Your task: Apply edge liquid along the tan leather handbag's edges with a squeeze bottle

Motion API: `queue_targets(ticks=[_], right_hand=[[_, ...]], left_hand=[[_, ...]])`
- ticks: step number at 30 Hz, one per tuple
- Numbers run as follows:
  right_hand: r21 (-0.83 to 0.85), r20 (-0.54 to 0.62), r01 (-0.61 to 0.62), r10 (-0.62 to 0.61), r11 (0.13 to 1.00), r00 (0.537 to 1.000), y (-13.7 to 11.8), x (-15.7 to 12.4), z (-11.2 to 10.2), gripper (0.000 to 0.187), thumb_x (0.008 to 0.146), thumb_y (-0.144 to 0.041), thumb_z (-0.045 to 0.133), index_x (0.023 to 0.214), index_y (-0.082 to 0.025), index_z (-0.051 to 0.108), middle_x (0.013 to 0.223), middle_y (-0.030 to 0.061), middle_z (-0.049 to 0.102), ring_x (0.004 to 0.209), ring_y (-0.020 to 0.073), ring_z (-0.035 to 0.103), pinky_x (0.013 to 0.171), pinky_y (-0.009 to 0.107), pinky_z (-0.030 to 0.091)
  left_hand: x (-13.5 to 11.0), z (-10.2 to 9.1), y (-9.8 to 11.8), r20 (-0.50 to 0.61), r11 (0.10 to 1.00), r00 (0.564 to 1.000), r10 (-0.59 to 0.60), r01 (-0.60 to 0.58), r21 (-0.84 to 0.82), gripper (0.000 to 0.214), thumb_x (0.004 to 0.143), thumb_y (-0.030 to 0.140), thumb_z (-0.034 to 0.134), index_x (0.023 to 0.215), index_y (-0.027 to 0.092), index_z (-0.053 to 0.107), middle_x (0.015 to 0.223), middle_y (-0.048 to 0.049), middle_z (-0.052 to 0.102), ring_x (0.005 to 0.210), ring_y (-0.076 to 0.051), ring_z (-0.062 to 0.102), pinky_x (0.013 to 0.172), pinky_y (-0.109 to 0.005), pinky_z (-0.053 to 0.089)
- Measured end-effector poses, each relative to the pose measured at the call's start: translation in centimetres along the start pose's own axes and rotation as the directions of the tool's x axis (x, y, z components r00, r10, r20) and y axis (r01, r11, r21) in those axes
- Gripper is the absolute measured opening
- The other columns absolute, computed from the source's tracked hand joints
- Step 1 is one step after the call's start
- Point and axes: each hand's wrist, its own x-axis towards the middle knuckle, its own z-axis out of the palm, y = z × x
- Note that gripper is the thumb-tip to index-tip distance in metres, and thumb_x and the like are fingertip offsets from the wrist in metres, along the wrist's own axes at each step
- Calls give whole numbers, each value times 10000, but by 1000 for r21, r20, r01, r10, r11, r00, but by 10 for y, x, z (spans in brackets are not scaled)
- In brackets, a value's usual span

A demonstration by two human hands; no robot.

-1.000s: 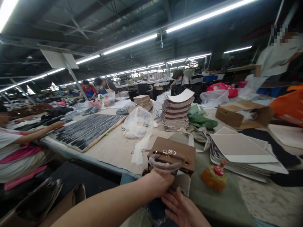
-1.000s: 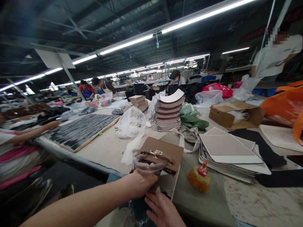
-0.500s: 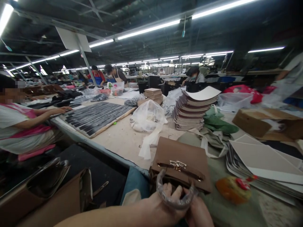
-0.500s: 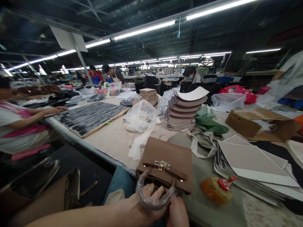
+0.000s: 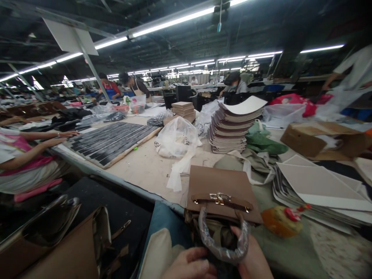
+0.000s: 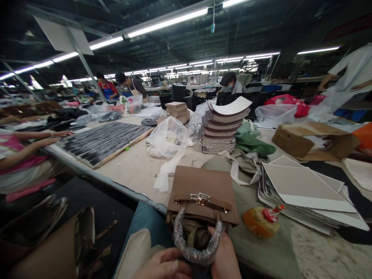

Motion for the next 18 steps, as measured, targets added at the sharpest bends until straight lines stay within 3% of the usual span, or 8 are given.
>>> queue_targets(ticks=[3, 7, 11, 13, 16, 18], right_hand=[[-36, 30, 35, -34, 999, 999, 1, -1, -6, 271, 671, -418, 685, 832, -201, 674, 891, 75, 711, 924, 296, 648, 773, 369, 533], [-89, 84, 85, -78, 992, 993, -4, -3, -10, 295, 691, -415, 686, 852, -169, 666, 856, 68, 710, 887, 286, 652, 781, 361, 515], [-111, 132, 113, -98, 987, 986, -12, -2, -7, 316, 685, -413, 691, 875, -162, 659, 829, 57, 707, 875, 270, 647, 852, 367, 483], [-135, 130, 126, -108, 983, 986, -16, -1, -6, 311, 714, -412, 653, 906, -168, 657, 843, 56, 708, 857, 262, 648, 848, 367, 481], [-260, 182, 258, -215, 930, 959, -21, 1, -9, 242, 772, -381, 576, 866, -178, 670, 857, 58, 709, 826, 254, 649, 799, 340, 491], [-380, 284, 414, -321, 827, 903, -23, 1, -11, 217, 816, -320, 514, 818, -182, 681, 878, 60, 710, 835, 243, 650, 780, 307, 489]], left_hand=[[14, 31, 16, 106, 995, 994, 40, -30, -97, 572, 625, 386, 785, 1114, 126, 643, 1048, -141, 684, 896, -216, 663, 772, -295, 463], [36, 51, 19, 33, 963, 991, 128, -117, -245, 498, 697, 403, 705, 1113, 136, 644, 1060, -135, 690, 1070, -286, 615, 899, -398, 476], [59, 59, 14, -27, 960, 997, 79, -83, -267, 515, 749, 500, 627, 1140, 164, 622, 1121, -137, 672, 1166, -327, 557, 929, -464, 486], [70, 60, 11, -100, 967, 991, 84, -105, -234, 578, 738, 526, 624, 1207, 192, 572, 1176, -117, 653, 1199, -343, 529, 947, -506, 474], [84, 56, 2, -205, 966, 953, 225, -245, -80, 610, 723, 512, 627, 1271, 266, 517, 1262, -67, 614, 1252, -321, 485, 1006, -481, 440], [92, 50, -3, -101, 942, 947, 306, -285, 179, 582, 784, 546, 511, 1307, 291, 489, 1336, -39, 559, 1319, -292, 406, 1057, -468, 390]])
